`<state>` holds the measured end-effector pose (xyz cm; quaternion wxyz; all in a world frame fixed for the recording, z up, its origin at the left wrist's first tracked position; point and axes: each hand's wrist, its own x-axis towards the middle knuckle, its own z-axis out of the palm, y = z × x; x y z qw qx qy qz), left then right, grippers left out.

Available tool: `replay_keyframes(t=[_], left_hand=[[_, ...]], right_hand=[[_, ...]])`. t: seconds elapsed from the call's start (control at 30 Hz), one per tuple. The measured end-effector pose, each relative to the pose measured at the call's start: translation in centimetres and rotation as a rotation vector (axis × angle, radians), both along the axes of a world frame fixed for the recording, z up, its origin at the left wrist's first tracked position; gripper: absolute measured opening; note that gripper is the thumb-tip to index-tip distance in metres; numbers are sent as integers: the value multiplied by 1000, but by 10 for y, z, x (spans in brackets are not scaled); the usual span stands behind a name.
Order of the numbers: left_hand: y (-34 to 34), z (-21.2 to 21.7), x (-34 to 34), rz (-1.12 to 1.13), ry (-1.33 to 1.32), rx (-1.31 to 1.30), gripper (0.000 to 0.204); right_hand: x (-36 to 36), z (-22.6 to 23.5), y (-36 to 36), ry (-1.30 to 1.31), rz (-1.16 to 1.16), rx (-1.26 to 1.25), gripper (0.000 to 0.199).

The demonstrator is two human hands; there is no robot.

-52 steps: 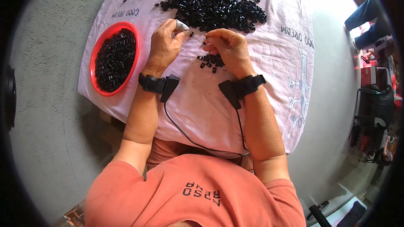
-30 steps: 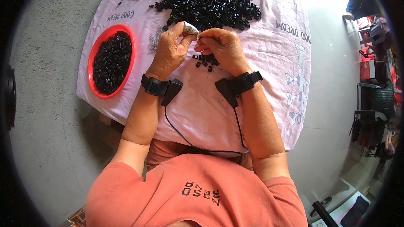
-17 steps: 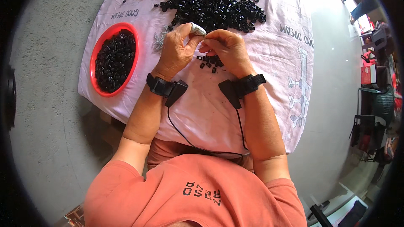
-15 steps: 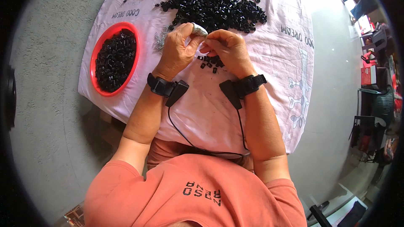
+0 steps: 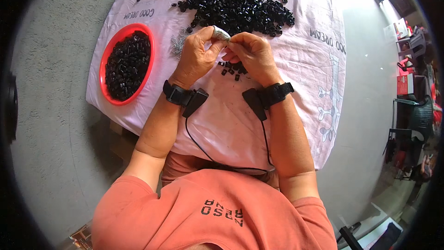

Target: Manually assembling small silver metal pins into black plastic housings on a workbench.

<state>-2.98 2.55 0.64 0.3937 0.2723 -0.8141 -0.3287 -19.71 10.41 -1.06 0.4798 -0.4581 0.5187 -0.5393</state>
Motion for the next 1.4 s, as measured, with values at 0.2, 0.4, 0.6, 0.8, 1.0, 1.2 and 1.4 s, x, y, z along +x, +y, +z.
replay_keyframes(t=[0.2, 0.4, 0.6, 0.8, 1.0, 1.2, 1.4], left_hand=[[2, 5, 0, -7, 55, 103, 4], [1, -2, 0, 16, 64, 78, 3], [0, -1, 0, 31, 6, 59, 6], [-1, -2, 0, 30, 24, 15, 5], [-1, 0, 0, 40, -10, -162, 6], [-12, 1, 10, 139, 83, 57, 12], [-32, -11, 27, 322, -25, -91, 11]], right_hand=[[-2, -3, -1, -50, 16, -31, 15], [1, -1, 1, -72, 7, -33, 14], [-1, -4, 0, -65, 5, -36, 16], [1, -1, 0, -67, -2, -36, 15], [0, -3, 0, -30, -5, -23, 14], [0, -1, 0, -39, -12, -50, 12], [2, 2, -1, -72, -54, -69, 12]])
